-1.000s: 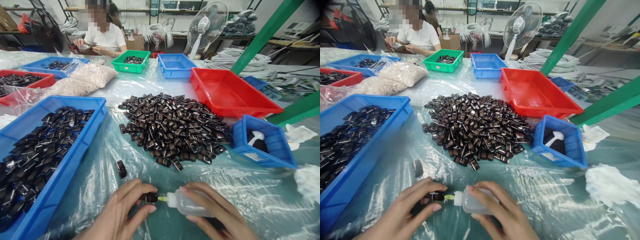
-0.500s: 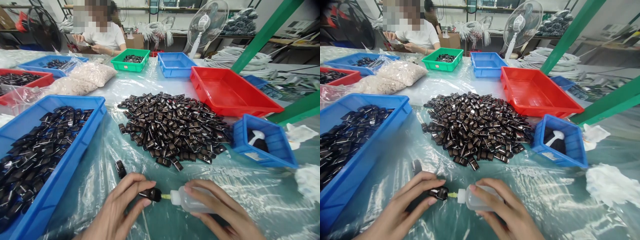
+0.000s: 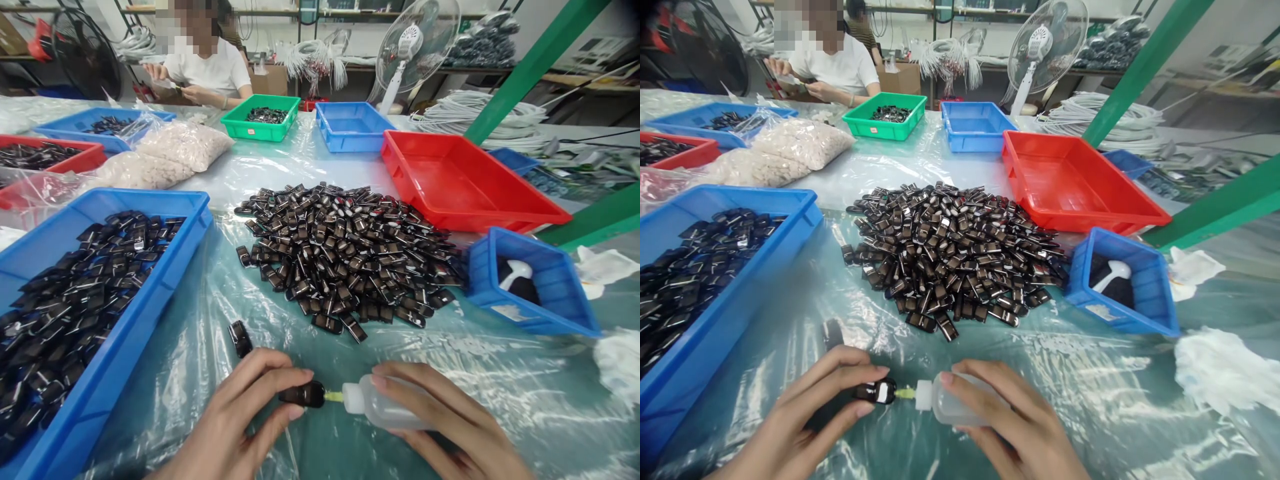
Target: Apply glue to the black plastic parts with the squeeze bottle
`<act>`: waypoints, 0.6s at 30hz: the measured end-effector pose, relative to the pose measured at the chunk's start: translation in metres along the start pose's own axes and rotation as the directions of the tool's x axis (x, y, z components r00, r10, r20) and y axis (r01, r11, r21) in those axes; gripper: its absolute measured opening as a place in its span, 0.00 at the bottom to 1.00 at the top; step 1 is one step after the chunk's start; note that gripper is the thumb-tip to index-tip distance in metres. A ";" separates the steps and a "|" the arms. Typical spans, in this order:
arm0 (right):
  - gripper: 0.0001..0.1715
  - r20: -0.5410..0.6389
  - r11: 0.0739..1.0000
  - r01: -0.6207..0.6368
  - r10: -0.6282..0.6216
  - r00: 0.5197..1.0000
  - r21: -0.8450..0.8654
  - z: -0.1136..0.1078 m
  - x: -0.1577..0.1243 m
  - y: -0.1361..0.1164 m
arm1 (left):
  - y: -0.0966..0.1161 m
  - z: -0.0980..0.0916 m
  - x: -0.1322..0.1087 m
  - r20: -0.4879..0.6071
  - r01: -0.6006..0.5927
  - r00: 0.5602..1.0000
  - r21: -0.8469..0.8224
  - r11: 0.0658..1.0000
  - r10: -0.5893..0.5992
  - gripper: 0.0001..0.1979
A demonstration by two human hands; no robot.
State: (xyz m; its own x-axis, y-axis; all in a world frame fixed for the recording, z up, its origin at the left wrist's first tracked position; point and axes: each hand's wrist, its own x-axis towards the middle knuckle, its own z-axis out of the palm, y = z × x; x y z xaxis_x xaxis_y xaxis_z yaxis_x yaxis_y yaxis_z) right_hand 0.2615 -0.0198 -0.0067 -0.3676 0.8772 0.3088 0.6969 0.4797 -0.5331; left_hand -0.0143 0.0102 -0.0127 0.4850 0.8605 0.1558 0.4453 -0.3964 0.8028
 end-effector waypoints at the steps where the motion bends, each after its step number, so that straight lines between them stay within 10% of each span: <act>1: 0.28 0.012 1.000 0.004 -0.004 1.000 -0.012 -0.001 0.001 0.000 | 0.000 0.000 0.000 -0.001 -0.002 1.000 -0.002 1.000 0.002 0.11; 18: 0.25 -0.063 0.998 -0.035 0.039 0.997 0.055 0.005 0.000 -0.004 | 0.000 0.001 0.000 -0.033 -0.006 0.999 -0.036 0.999 0.005 0.10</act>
State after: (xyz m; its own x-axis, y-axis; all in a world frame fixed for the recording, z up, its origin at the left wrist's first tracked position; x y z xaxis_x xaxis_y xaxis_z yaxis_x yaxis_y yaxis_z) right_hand 0.2560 -0.0211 -0.0083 -0.3005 0.8923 0.3370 0.6747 0.4486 -0.5861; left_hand -0.0133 0.0097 -0.0130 0.4624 0.8685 0.1788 0.4149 -0.3902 0.8219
